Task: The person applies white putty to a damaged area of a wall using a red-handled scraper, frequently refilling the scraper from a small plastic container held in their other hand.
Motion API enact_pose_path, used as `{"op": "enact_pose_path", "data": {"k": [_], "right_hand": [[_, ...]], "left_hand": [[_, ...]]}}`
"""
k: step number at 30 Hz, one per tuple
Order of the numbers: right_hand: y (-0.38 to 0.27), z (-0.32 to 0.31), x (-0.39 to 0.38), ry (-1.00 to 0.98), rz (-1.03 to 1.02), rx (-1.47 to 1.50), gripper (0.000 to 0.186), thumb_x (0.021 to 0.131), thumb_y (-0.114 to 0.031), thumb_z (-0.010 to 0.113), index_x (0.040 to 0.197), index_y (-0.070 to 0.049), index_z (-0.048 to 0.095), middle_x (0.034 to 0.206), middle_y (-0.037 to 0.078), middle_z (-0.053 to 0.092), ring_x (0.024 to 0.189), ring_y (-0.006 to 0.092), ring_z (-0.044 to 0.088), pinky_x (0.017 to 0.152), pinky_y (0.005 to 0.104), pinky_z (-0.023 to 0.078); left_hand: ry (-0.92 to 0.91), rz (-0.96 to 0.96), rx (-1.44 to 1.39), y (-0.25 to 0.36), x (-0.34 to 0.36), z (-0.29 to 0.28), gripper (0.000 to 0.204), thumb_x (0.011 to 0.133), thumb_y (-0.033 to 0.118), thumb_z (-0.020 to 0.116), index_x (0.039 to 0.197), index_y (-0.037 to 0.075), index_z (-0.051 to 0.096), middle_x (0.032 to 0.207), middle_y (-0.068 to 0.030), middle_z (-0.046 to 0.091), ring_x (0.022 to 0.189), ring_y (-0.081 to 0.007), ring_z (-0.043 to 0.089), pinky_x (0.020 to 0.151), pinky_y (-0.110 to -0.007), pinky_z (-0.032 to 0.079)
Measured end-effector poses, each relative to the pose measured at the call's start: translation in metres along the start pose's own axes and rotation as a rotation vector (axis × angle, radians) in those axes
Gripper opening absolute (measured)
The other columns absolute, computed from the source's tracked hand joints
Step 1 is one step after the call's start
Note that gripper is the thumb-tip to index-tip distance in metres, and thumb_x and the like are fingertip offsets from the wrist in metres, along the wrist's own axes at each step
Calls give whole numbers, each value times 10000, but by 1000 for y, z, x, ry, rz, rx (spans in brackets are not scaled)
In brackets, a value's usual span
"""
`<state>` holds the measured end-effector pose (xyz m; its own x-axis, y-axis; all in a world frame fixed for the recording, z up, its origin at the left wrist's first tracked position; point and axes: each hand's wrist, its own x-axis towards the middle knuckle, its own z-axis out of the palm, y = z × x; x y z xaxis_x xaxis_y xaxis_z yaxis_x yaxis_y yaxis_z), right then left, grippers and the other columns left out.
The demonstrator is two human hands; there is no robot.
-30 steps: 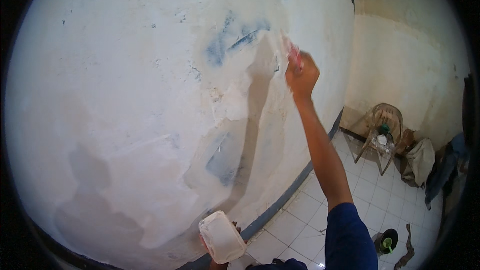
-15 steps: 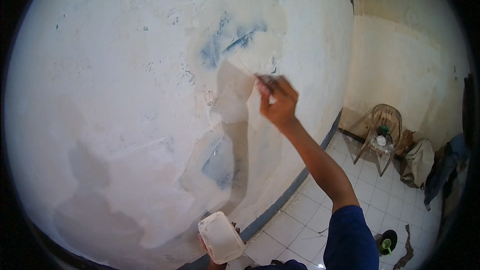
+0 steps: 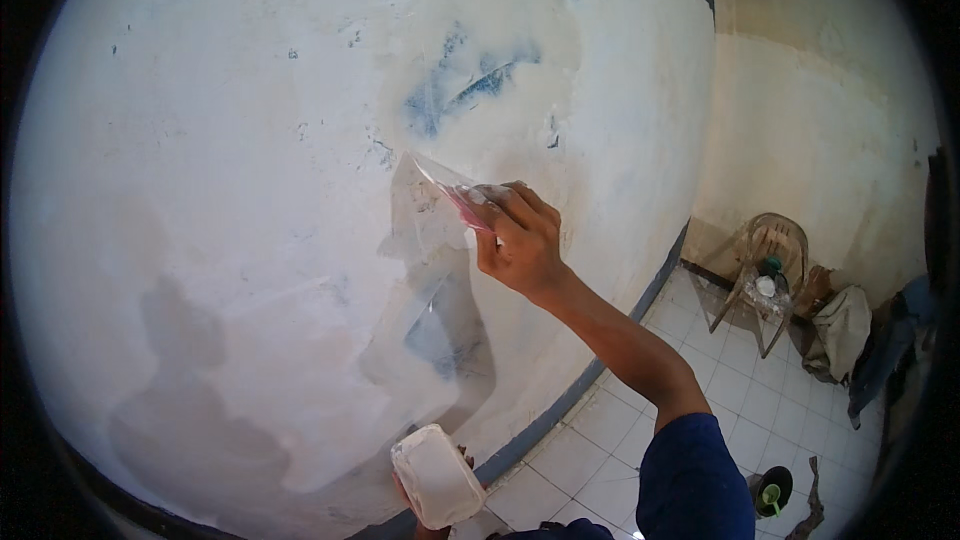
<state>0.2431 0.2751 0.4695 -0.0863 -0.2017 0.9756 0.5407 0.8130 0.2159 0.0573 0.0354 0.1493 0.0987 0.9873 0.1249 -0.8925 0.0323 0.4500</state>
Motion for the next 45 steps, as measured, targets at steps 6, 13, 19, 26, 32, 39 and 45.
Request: {"op": "enact_pose_path", "data": {"k": [6,13,19,26,32,39,45], "right_hand": [[117,-29,6,254,266,-361,100,843,-106,644,904,-50,700,804,136,663,742,355,636,657,426,511],[127,-19,5,232,234,-330,72,759,-30,641,825,-6,659,781,155,658,686,351,636,612,395,508],[21,-8,6,36,160,6,167,763,-3,681,911,-71,721,848,102,681,762,287,649,660,366,542],[170,-53,14,257,599,-286,132,798,-86,644,895,-30,715,844,182,680,738,354,652,630,390,508],[162,-24,22,246,302,-394,94,760,-22,630,835,-8,686,730,166,654,640,312,639,585,372,500],[52,-14,21,61,104,79,212,747,53,637,928,-29,712,786,136,652,691,293,623,608,342,508],[198,-53,32,222,584,-332,99,783,-99,660,812,-6,675,727,216,633,658,402,616,588,447,488]], "left_hand": [[-88,-66,-597,0,-1,-12,1016,777,871,352,1548,226,198,1491,-219,362,1314,-477,403,945,-787,325],[-29,18,141,0,-2,-6,1015,776,866,362,1547,225,204,1481,-249,355,1305,-500,401,935,-793,324],[-45,-146,-537,-9,12,-20,1058,755,872,401,1546,198,205,1483,-279,333,1296,-527,391,981,-735,340],[-120,-123,-519,-25,8,-30,1083,736,889,404,1547,201,203,1485,-298,321,1290,-533,395,1005,-718,326],[-71,-29,-385,-25,-6,-50,1098,724,903,381,1546,198,205,1476,-275,347,1292,-506,405,1023,-702,319],[12,-63,-476,-15,2,-25,1116,710,920,354,1545,193,208,1466,-248,377,1294,-476,417,1044,-683,311],[-234,-15,-150,-32,2,-16,917,879,749,385,1532,122,244,1453,-162,446,1264,-384,483,1081,-533,371]]}}
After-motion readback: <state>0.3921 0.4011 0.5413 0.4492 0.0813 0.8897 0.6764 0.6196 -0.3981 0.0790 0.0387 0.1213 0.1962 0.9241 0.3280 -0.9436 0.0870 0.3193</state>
